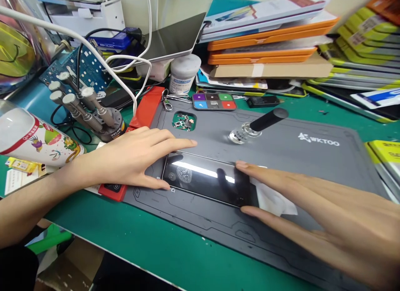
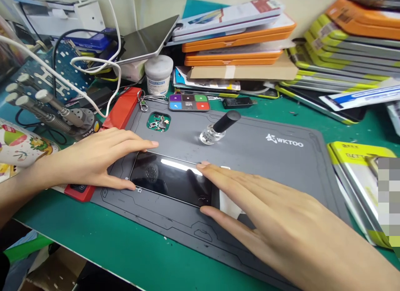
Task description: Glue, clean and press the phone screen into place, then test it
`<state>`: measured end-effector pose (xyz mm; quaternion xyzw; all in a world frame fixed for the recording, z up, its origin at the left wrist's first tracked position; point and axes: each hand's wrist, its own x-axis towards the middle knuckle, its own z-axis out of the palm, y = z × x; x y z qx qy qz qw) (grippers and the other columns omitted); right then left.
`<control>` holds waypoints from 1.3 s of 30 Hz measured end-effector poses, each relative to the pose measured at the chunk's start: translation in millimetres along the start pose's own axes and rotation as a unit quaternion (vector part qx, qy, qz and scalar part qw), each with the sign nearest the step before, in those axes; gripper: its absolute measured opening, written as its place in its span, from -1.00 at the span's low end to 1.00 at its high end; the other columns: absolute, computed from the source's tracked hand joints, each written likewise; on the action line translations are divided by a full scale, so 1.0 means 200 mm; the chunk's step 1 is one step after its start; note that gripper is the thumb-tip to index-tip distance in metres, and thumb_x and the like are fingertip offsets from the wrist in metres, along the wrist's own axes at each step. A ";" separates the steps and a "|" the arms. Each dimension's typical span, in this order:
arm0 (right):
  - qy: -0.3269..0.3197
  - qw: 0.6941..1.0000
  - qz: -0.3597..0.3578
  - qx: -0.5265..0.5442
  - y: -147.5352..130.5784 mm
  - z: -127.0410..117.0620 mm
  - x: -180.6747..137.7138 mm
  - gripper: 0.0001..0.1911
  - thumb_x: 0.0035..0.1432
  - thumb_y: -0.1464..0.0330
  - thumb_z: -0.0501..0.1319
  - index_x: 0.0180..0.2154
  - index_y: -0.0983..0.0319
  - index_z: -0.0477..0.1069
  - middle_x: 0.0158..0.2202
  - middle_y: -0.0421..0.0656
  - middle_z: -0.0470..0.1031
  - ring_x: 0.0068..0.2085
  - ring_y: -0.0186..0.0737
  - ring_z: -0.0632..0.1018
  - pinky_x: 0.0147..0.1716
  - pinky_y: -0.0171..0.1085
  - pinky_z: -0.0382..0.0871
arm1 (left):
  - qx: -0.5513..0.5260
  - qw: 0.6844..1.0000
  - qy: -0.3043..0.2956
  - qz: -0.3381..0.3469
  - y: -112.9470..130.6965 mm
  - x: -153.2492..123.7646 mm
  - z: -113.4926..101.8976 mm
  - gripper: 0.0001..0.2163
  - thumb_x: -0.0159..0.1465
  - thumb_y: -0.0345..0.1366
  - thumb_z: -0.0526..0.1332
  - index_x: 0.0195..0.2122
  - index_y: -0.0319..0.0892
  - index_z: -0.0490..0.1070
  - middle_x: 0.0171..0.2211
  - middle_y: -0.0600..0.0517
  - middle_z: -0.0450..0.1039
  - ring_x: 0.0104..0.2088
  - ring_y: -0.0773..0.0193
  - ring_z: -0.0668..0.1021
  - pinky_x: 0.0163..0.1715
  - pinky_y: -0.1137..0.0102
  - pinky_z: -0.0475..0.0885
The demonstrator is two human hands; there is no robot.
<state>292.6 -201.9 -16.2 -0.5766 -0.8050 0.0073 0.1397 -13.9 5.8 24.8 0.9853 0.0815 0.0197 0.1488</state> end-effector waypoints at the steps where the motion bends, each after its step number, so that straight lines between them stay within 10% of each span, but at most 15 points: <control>1: -0.002 1.000 0.002 -0.003 0.00 0.00 0.00 -0.30 0.47 0.14 0.11 0.53 -0.09 0.01 0.26 -0.16 0.57 0.00 0.15 0.73 0.00 0.07 0.71 | 0.000 1.000 -0.001 0.000 0.00 0.00 0.00 -0.28 0.42 0.03 0.33 0.49 -0.02 0.08 0.21 -0.14 0.45 0.17 0.02 0.53 0.12 0.25 0.34; 39: 0.033 0.999 -0.039 -0.006 -0.06 -0.07 0.08 -0.44 0.49 0.24 0.17 0.40 0.30 0.25 0.14 0.08 0.64 -0.02 0.07 0.74 -0.11 -0.07 0.68 | -0.041 0.998 0.017 -0.052 0.00 0.00 -0.01 -0.16 0.28 -0.03 0.45 0.49 -0.04 0.10 0.14 -0.07 0.57 0.12 0.02 0.60 0.14 0.24 0.39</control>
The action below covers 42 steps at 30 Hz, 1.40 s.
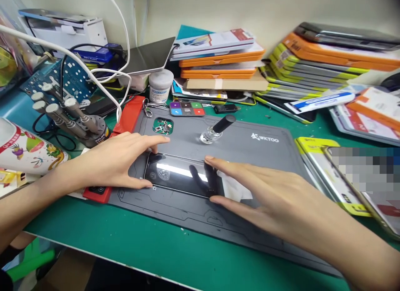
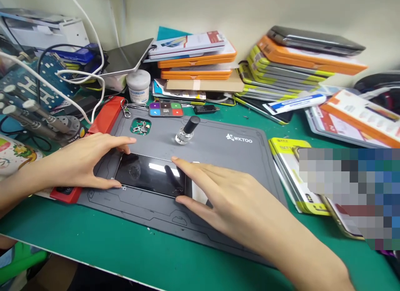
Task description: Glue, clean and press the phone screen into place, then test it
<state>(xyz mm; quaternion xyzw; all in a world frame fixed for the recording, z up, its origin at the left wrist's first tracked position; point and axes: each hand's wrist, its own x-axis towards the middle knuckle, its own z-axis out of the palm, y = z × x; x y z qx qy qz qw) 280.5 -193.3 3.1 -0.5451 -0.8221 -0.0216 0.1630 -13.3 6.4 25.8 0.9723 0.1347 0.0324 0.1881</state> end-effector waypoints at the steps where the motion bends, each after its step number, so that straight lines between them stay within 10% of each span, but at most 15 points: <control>1: 0.001 1.000 -0.001 -0.001 0.00 0.00 0.00 -0.45 0.49 0.24 0.18 0.39 0.31 0.26 0.15 0.09 0.64 -0.01 0.07 0.73 -0.10 -0.07 0.68 | 0.000 1.000 -0.003 -0.003 0.00 0.00 0.00 -0.17 0.28 -0.02 0.45 0.49 -0.04 0.10 0.13 -0.07 0.57 0.11 0.03 0.60 0.14 0.24 0.40; 42: -0.019 0.999 0.028 0.015 -0.03 -0.06 0.04 -0.60 0.38 0.37 0.30 0.18 0.26 0.34 0.05 0.05 0.69 -0.19 0.06 0.75 -0.31 -0.10 0.59 | 0.052 0.998 -0.017 0.008 -0.06 0.00 0.01 -0.28 0.34 0.17 0.31 0.46 0.12 0.18 0.29 -0.13 0.42 0.18 -0.16 0.55 0.19 -0.02 0.48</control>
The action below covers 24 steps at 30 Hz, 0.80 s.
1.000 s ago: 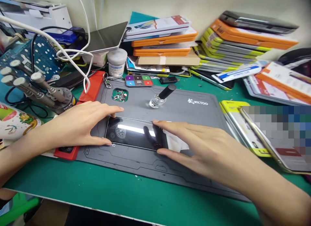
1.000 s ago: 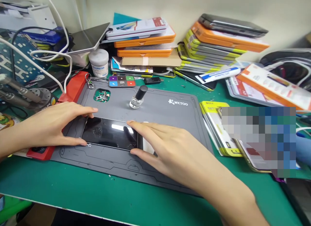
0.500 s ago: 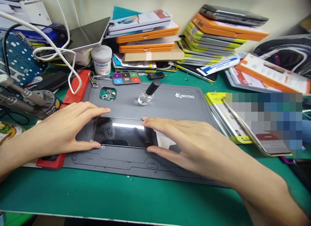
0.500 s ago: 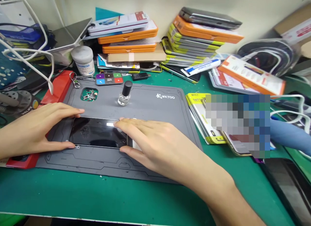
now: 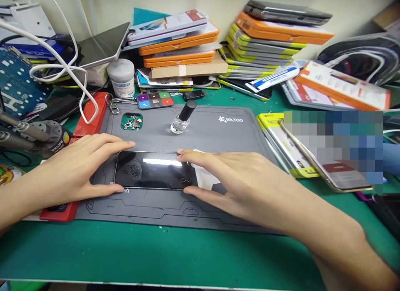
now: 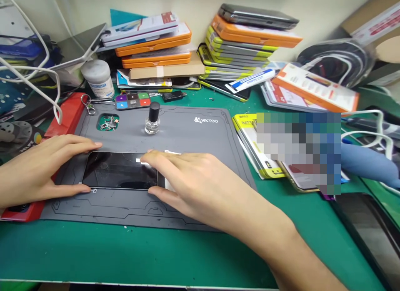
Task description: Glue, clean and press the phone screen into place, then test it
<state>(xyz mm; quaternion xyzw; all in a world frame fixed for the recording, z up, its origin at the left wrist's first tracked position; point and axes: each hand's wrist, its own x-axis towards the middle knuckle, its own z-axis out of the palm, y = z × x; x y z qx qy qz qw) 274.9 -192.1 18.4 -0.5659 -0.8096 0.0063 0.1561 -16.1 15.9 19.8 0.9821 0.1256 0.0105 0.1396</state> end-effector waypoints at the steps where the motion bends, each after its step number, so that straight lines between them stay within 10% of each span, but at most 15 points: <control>1: -0.001 1.000 0.000 0.001 0.00 0.00 0.00 -0.61 0.39 0.36 0.28 0.18 0.26 0.34 0.05 0.06 0.69 -0.19 0.06 0.75 -0.32 -0.11 0.59 | 0.001 1.000 -0.001 0.002 0.00 0.00 0.00 -0.27 0.34 0.18 0.31 0.46 0.12 0.18 0.29 -0.13 0.42 0.19 -0.16 0.54 0.20 -0.02 0.47; 24: 0.012 1.000 -0.015 0.012 0.01 0.02 0.00 -0.68 0.47 0.31 0.09 0.17 0.22 0.38 -0.04 -0.01 0.71 -0.45 -0.06 0.67 -0.46 -0.12 0.50 | 0.003 1.000 -0.012 0.011 0.04 0.00 -0.02 -0.32 0.39 0.12 0.31 0.43 0.01 0.19 0.22 -0.13 0.45 0.15 -0.04 0.53 0.13 0.17 0.42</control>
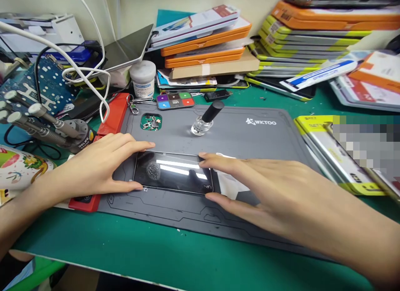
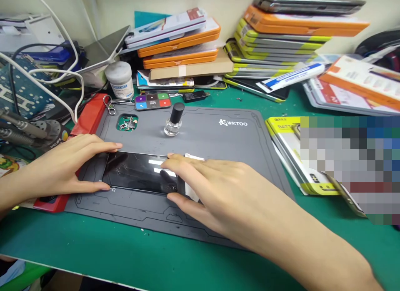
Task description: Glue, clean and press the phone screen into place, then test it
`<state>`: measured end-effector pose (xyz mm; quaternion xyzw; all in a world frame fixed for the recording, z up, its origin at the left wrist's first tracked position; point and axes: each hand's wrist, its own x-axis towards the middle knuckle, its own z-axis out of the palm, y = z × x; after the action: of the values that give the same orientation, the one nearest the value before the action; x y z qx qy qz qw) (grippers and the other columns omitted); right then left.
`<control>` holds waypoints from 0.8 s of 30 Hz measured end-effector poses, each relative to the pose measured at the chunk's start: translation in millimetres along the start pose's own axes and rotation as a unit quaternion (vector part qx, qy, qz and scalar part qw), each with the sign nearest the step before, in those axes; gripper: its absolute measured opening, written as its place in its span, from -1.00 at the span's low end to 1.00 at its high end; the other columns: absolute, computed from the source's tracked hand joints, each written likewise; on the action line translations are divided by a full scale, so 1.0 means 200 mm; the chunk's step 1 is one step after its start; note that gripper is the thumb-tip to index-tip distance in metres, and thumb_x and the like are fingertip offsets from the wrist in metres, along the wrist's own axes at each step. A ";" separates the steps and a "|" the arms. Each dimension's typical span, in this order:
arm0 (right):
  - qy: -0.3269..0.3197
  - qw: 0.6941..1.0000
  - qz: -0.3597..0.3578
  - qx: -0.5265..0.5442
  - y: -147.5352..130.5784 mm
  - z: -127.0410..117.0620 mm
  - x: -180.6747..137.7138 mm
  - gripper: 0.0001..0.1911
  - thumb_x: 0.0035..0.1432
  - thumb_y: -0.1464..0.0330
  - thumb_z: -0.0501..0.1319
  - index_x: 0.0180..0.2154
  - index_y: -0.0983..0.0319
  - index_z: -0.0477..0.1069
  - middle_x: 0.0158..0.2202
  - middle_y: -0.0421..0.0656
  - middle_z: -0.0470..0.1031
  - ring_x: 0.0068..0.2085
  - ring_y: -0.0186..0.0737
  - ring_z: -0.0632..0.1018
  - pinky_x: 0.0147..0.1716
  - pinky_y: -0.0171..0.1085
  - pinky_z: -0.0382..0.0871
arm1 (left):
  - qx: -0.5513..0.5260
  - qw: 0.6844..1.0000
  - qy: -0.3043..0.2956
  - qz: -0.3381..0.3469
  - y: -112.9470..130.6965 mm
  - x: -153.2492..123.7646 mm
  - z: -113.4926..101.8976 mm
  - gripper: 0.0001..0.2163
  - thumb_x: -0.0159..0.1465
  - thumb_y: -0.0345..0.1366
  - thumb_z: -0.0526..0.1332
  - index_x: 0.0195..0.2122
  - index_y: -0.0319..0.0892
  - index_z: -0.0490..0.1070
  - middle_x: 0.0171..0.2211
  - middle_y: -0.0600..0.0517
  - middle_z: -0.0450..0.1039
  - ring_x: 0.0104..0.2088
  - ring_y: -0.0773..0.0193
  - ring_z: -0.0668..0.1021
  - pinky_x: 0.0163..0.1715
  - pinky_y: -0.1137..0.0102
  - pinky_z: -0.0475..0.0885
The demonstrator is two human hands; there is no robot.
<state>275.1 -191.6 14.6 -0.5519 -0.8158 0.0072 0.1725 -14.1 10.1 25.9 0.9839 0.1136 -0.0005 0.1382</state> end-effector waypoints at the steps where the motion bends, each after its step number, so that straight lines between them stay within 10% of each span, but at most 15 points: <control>1: -0.002 1.000 0.001 0.001 0.00 0.00 0.00 -0.67 0.47 0.31 0.09 0.18 0.22 0.37 -0.04 -0.01 0.71 -0.44 -0.05 0.68 -0.47 -0.11 0.50 | 0.000 1.000 0.000 -0.001 0.00 0.00 0.00 -0.32 0.39 0.13 0.31 0.44 0.02 0.18 0.22 -0.13 0.45 0.15 -0.04 0.54 0.12 0.17 0.42; 24: 0.001 1.000 -0.015 -0.015 0.01 0.01 -0.01 -0.68 0.42 0.36 0.21 0.16 0.24 0.41 0.10 0.05 0.66 -0.15 0.13 0.75 -0.27 -0.01 0.64 | -0.006 1.000 0.001 -0.014 0.00 0.00 0.00 -0.29 0.39 0.14 0.29 0.47 0.06 0.13 0.10 -0.10 0.51 0.04 -0.02 0.57 0.02 0.20 0.43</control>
<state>276.4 -193.4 11.6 -0.5418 -0.8241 -0.0081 0.1652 -13.9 9.6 26.0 0.9813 0.1275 -0.0010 0.1443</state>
